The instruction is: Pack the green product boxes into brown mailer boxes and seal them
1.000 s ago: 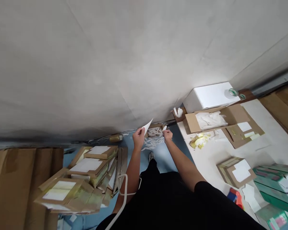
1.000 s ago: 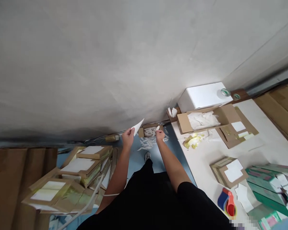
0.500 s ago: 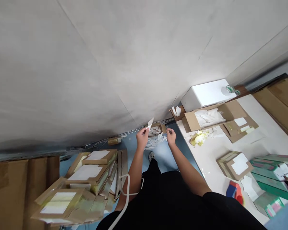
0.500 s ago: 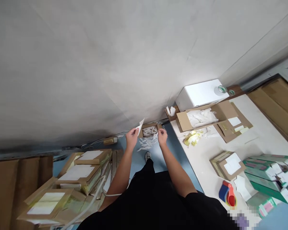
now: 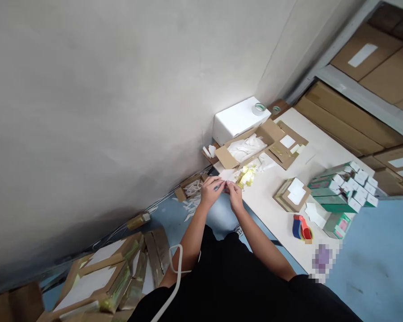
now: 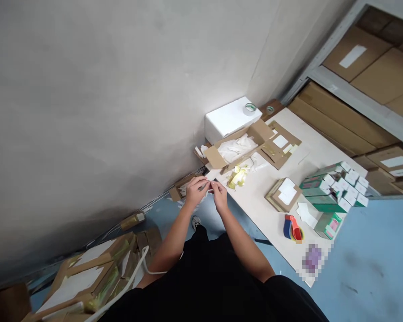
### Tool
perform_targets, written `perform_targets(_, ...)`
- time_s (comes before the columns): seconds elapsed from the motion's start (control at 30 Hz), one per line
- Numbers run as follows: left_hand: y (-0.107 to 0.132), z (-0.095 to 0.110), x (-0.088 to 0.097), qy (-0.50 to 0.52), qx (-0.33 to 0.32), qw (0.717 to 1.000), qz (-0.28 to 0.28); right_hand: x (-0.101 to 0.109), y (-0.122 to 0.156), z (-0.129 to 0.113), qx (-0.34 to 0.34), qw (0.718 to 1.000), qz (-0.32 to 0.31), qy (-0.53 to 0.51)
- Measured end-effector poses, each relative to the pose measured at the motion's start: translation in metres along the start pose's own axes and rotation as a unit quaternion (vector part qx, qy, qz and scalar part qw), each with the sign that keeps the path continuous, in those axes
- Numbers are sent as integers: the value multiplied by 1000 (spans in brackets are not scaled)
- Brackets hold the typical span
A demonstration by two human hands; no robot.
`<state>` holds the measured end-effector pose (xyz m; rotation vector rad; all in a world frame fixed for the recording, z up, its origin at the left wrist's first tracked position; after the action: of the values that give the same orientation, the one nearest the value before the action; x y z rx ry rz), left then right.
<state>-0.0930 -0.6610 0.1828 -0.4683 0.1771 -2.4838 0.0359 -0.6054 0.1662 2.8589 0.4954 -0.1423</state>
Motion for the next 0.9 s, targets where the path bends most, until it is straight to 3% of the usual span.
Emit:
perform_targets(0.17,6,45,-86,-63,-90,993,-52,77,6,-28,14,994,103,-46)
perform_targets(0.37,18,93,-199,-77,-153,969,-175,195,0,-64,50,975,212,-50)
perform_targets(0.43,24,97,-235,-41,-114,978,-170,234,-4,-71,63,974,213,-52)
perform_targets(0.5,27,93,-268,30,-25,990,-137,270,-6,-73,65,976,202,-55)
perform_targets(0.57,28,85,-299,107,77,984,-120,302,-5,-70,63,978,191,-54)
perform_targets(0.63,28,82,-326,157,139,969,-128,330,-1,-64,58,980,186,-52)
perform_targets(0.77,27,90,-367,196,169,952,-164,380,9,-53,45,975,211,-52)
perform_targets(0.9,33,97,-400,174,158,952,-195,424,11,-38,26,966,255,28)
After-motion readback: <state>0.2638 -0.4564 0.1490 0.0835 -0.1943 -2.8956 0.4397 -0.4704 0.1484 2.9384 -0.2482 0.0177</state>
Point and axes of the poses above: each hand's wrist, its own y-axis away from the middle knuckle, its own x-axis out of the back of the hand, z = x × y, the point moved 4 cm from there along -y, towards the middle knuckle, and after that the axes turned 3 degrees about x, right-handed, at the moved point
